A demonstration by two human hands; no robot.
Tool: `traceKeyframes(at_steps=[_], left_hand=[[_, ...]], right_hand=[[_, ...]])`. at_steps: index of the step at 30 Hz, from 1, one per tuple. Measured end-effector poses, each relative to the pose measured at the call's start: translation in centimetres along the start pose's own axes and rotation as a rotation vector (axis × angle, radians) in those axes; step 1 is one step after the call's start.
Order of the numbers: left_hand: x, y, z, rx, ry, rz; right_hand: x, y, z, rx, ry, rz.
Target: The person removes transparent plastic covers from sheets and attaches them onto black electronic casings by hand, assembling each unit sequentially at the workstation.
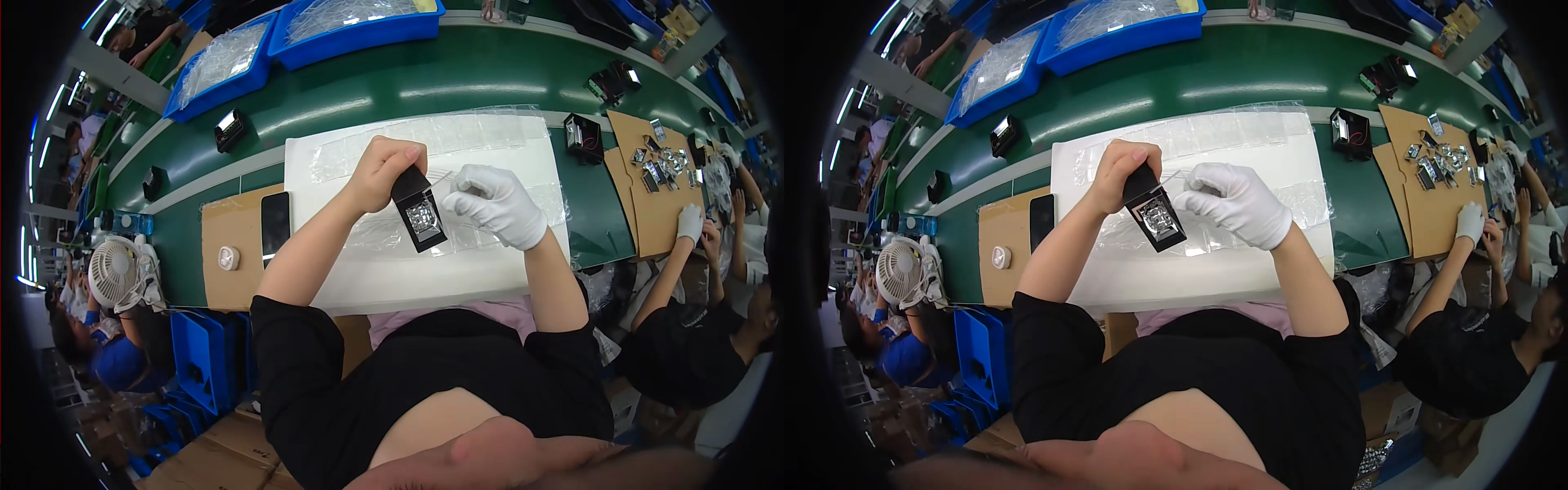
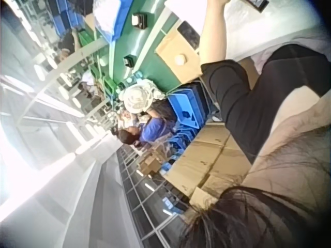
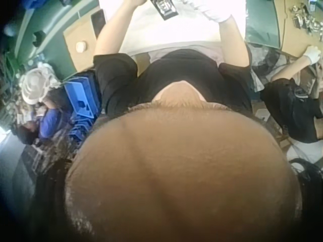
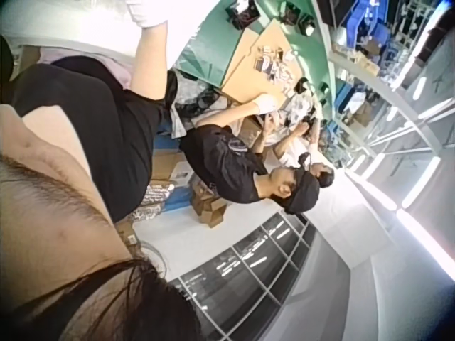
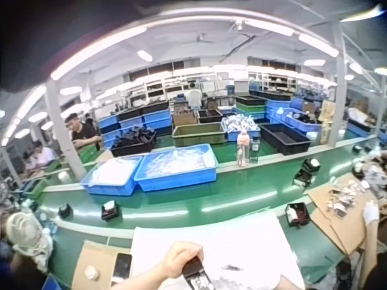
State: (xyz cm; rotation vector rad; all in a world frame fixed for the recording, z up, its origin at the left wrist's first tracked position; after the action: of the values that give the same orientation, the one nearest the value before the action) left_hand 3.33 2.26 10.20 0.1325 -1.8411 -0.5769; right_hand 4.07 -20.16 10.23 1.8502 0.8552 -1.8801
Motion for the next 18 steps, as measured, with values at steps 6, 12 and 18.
traceKeyframes(at_steps=[6,12,18], left_hand=[[0.5,-0.3,-0.6,0.044,-0.037,-0.068],[0.0,-1.5,-2.0,0.090,-0.055,-0.047],[-3.9,0.6,-6.9,0.332,0.036,-0.728]], right_hand=[[-0.8,0.5,0.5,0.014,-0.195,-0.067],[0.1,-0.4,0.9,-0.074,0.091,0.291],[4.4,1.9,0.2,0.319,0.223,0.839]])
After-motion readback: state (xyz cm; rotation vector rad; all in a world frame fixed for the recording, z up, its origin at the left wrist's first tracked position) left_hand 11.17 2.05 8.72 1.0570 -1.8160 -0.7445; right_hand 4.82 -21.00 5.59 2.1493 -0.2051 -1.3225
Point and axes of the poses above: each hand's wrist, its own z-axis away from the middle knuckle, its own y-axis out of the back of the hand, x = y × z, the point moved 1 cm from there along -z, towards the middle knuckle, and after that the axes turned 12 degrees about -z, right-handed, at the moved point
